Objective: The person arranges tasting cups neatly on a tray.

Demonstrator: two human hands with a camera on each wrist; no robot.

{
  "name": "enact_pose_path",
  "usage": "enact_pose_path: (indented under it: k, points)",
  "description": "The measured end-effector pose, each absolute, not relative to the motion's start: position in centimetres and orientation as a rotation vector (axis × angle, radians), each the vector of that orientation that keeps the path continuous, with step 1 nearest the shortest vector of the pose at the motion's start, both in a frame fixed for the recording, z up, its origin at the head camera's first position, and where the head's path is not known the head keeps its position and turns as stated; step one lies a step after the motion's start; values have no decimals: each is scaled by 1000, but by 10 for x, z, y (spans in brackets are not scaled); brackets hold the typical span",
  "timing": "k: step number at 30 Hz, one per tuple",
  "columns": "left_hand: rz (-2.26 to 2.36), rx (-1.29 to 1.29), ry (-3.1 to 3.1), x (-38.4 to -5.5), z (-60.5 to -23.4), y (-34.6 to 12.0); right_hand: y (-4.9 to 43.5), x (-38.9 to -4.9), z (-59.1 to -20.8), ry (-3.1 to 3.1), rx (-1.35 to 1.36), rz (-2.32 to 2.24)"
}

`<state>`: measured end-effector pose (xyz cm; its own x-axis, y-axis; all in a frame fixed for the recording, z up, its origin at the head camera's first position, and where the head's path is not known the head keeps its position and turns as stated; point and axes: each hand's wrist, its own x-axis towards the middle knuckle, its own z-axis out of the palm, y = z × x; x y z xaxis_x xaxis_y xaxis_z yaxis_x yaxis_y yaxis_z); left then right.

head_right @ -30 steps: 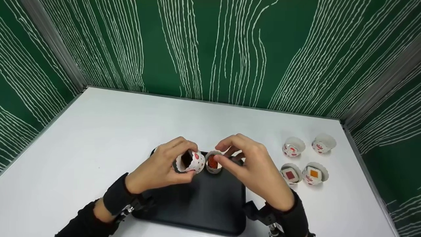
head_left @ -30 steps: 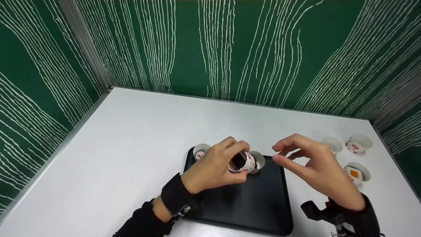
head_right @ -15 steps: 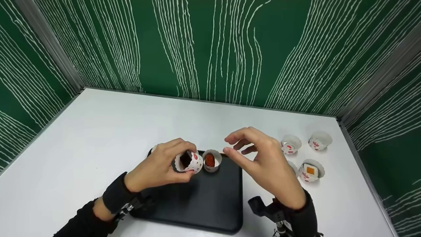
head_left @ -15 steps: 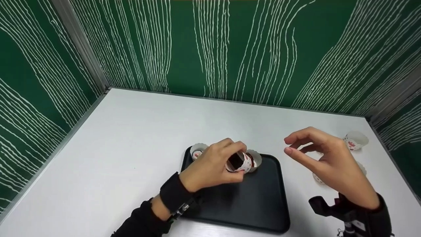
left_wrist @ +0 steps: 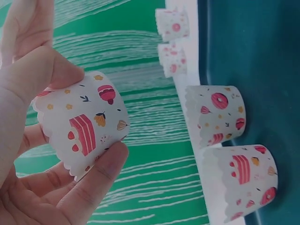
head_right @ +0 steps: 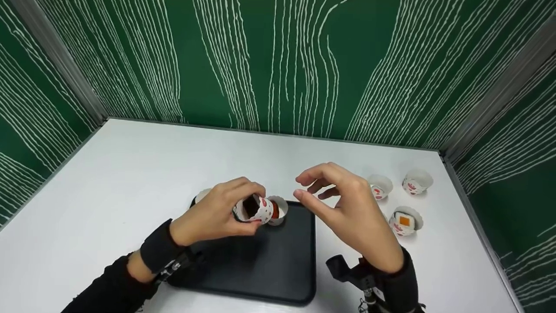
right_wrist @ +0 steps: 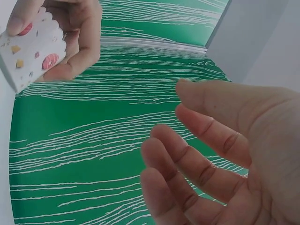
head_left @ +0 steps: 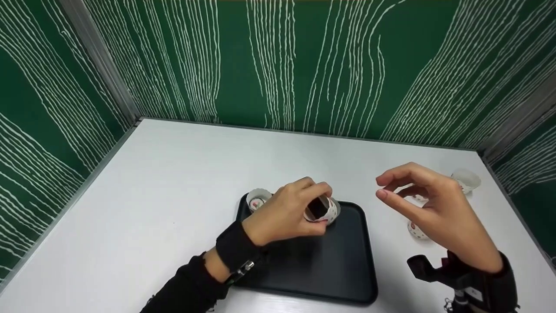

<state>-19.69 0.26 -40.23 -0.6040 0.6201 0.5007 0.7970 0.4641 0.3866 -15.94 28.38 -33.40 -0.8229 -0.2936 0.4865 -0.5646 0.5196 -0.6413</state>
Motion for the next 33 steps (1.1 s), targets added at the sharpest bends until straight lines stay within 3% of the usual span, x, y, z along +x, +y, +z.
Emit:
enact_pose_path:
  k: [33]
  points:
    - [-577, -1466, -2702, -241, -397, 80, 316, -148, -317, -2391, 484, 1218]
